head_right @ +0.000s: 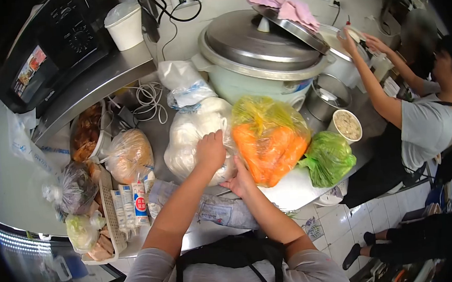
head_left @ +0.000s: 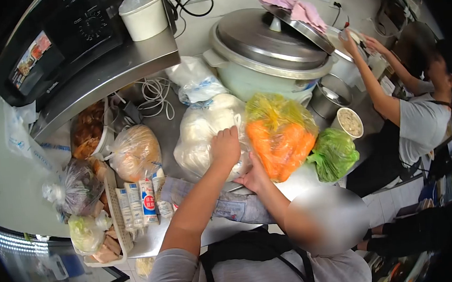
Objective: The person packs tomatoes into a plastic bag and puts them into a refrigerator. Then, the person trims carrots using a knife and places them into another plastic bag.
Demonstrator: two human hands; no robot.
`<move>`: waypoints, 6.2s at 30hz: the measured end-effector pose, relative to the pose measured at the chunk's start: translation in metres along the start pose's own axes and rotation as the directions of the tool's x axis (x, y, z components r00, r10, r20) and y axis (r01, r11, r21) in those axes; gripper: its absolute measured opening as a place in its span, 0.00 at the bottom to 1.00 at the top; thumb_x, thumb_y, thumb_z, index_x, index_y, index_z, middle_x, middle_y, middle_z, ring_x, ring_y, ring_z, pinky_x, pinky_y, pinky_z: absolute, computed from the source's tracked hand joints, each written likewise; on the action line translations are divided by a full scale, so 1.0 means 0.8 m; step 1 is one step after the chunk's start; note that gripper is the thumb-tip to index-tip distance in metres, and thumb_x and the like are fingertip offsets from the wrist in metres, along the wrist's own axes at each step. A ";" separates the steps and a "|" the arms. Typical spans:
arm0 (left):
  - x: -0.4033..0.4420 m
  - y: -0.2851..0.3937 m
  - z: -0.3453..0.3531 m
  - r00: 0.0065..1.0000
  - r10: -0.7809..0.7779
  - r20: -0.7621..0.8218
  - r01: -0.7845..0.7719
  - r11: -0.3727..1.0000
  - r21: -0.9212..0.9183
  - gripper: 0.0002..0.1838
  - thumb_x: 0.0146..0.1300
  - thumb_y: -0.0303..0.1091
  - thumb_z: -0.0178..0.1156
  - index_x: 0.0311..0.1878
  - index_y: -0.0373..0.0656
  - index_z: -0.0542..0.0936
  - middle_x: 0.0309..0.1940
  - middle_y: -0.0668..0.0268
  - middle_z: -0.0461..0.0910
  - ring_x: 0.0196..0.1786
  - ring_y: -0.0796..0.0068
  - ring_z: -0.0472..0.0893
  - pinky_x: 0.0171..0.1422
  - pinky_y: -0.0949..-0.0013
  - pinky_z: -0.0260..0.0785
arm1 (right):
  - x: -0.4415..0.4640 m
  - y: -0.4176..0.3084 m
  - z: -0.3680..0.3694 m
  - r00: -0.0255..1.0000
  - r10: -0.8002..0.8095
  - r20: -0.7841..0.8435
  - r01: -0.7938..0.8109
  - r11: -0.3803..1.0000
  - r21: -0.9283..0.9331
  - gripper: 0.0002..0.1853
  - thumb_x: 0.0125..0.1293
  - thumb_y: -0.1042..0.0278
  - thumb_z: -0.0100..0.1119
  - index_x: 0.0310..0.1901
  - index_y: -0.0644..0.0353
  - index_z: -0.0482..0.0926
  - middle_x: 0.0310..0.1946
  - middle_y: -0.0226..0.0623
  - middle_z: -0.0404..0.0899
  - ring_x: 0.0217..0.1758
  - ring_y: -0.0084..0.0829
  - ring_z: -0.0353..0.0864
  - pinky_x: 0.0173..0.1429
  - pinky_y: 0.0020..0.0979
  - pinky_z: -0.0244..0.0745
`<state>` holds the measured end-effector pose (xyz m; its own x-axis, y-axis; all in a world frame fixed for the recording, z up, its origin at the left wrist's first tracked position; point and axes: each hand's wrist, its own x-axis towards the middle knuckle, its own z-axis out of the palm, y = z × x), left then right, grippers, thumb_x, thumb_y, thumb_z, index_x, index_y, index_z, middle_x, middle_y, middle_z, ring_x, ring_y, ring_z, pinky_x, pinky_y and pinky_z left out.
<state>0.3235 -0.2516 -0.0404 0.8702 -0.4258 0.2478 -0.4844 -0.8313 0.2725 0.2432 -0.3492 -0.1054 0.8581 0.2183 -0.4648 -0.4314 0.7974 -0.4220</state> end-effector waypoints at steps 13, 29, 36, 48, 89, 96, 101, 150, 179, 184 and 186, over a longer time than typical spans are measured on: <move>0.047 -0.155 -0.066 0.964 -0.118 -0.237 0.122 0.993 0.003 0.15 0.48 0.24 0.48 0.39 0.46 0.77 0.31 0.57 0.73 0.37 0.54 0.73 0.40 0.59 0.66 | 0.143 0.058 0.124 0.945 0.326 0.002 -0.297 0.865 -0.405 0.27 0.61 0.51 0.46 0.56 0.59 0.55 0.48 0.45 0.63 0.41 0.41 0.74 0.42 0.44 0.70; 0.012 0.028 0.028 0.921 0.388 -0.025 -0.340 0.771 -0.538 0.18 0.48 0.37 0.57 0.42 0.40 0.75 0.39 0.53 0.73 0.44 0.55 0.71 0.52 0.56 0.59 | -0.118 -0.110 -0.045 0.677 -0.708 0.203 0.249 -0.039 -0.968 0.19 0.54 0.67 0.55 0.47 0.63 0.70 0.42 0.43 0.72 0.44 0.34 0.74 0.49 0.32 0.68; 0.016 0.109 0.070 0.992 0.024 0.127 -0.002 0.984 -0.176 0.17 0.53 0.45 0.53 0.32 0.38 0.74 0.24 0.56 0.75 0.32 0.56 0.76 0.40 0.56 0.64 | -0.068 -0.120 -0.033 0.478 -0.764 0.433 -0.044 -0.513 -0.857 0.26 0.44 0.69 0.59 0.48 0.67 0.70 0.49 0.55 0.66 0.54 0.48 0.64 0.58 0.39 0.59; 0.007 0.124 0.052 0.994 -0.046 0.101 0.108 0.624 -0.774 0.10 0.56 0.35 0.52 0.31 0.37 0.73 0.22 0.58 0.73 0.27 0.63 0.75 0.33 0.66 0.65 | -0.125 -0.178 -0.020 0.581 -0.599 0.551 0.169 -0.573 -0.802 0.29 0.42 0.63 0.64 0.49 0.61 0.69 0.48 0.48 0.69 0.52 0.48 0.65 0.56 0.43 0.58; -0.116 -0.140 -0.170 0.922 -0.200 -0.331 0.192 0.980 -0.058 0.38 0.43 0.42 0.63 0.59 0.42 0.59 0.58 0.42 0.51 0.60 0.45 0.53 0.63 0.52 0.46 | -0.075 0.053 0.052 0.884 -0.279 0.374 0.352 -0.129 -0.927 0.32 0.51 0.59 0.58 0.54 0.67 0.59 0.47 0.56 0.67 0.51 0.45 0.68 0.55 0.35 0.63; -0.079 -0.006 -0.110 0.966 0.139 -0.217 -0.223 0.871 -0.438 0.18 0.47 0.33 0.59 0.44 0.38 0.72 0.43 0.52 0.70 0.47 0.54 0.69 0.53 0.61 0.60 | -0.125 -0.070 -0.010 0.622 -0.763 0.176 0.179 -0.081 -0.981 0.19 0.51 0.66 0.56 0.47 0.60 0.72 0.41 0.46 0.73 0.43 0.39 0.73 0.47 0.32 0.69; -0.036 0.118 -0.005 0.887 0.441 -0.133 -0.456 0.800 -0.390 0.17 0.49 0.31 0.56 0.44 0.39 0.72 0.44 0.55 0.70 0.48 0.55 0.69 0.54 0.61 0.60 | -0.120 -0.115 -0.065 0.340 -0.875 0.344 -0.097 -0.396 -0.913 0.20 0.48 0.68 0.58 0.47 0.55 0.72 0.50 0.46 0.65 0.49 0.44 0.67 0.51 0.37 0.66; 0.081 -0.043 0.046 0.870 -0.486 -0.083 0.479 0.873 -0.092 0.09 0.48 0.31 0.52 0.32 0.36 0.73 0.31 0.49 0.75 0.35 0.53 0.75 0.40 0.59 0.68 | -0.243 -0.152 -0.240 0.660 -0.578 0.479 0.325 -0.355 -0.877 0.10 0.45 0.69 0.61 0.21 0.61 0.69 0.33 0.42 0.70 0.33 0.42 0.72 0.35 0.34 0.69; -0.184 -0.197 -0.394 0.954 -0.298 -0.012 0.217 0.722 -0.657 0.26 0.53 0.38 0.60 0.53 0.38 0.66 0.35 0.64 0.72 0.38 0.77 0.72 0.43 0.72 0.66 | -0.175 -0.060 -0.146 0.322 -0.931 0.169 0.401 -0.028 -0.916 0.33 0.52 0.75 0.53 0.59 0.64 0.49 0.47 0.46 0.60 0.38 0.30 0.69 0.40 0.28 0.67; -0.195 -0.267 -0.451 0.871 -0.444 -0.212 0.304 0.825 -0.477 0.23 0.51 0.41 0.60 0.46 0.37 0.70 0.33 0.61 0.74 0.36 0.72 0.74 0.41 0.70 0.66 | -0.154 -0.003 -0.122 0.203 -0.939 0.277 0.012 -0.280 -0.960 0.40 0.48 0.70 0.57 0.60 0.66 0.46 0.59 0.57 0.45 0.60 0.51 0.50 0.63 0.41 0.48; -0.199 -0.302 -0.461 0.755 -0.547 -0.361 0.463 0.835 -0.298 0.25 0.50 0.48 0.59 0.42 0.36 0.71 0.33 0.57 0.75 0.36 0.66 0.75 0.41 0.67 0.66 | -0.146 0.024 -0.111 0.226 -0.938 0.262 -0.026 -0.275 -0.961 0.42 0.46 0.69 0.58 0.61 0.66 0.45 0.60 0.58 0.42 0.64 0.54 0.45 0.66 0.42 0.43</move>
<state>0.2684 0.1487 0.1974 0.8898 0.2623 0.3733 -0.0284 -0.7848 0.6191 0.1101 -0.4090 -0.1284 0.6719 -0.5510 0.4950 -0.1712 -0.7657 -0.6200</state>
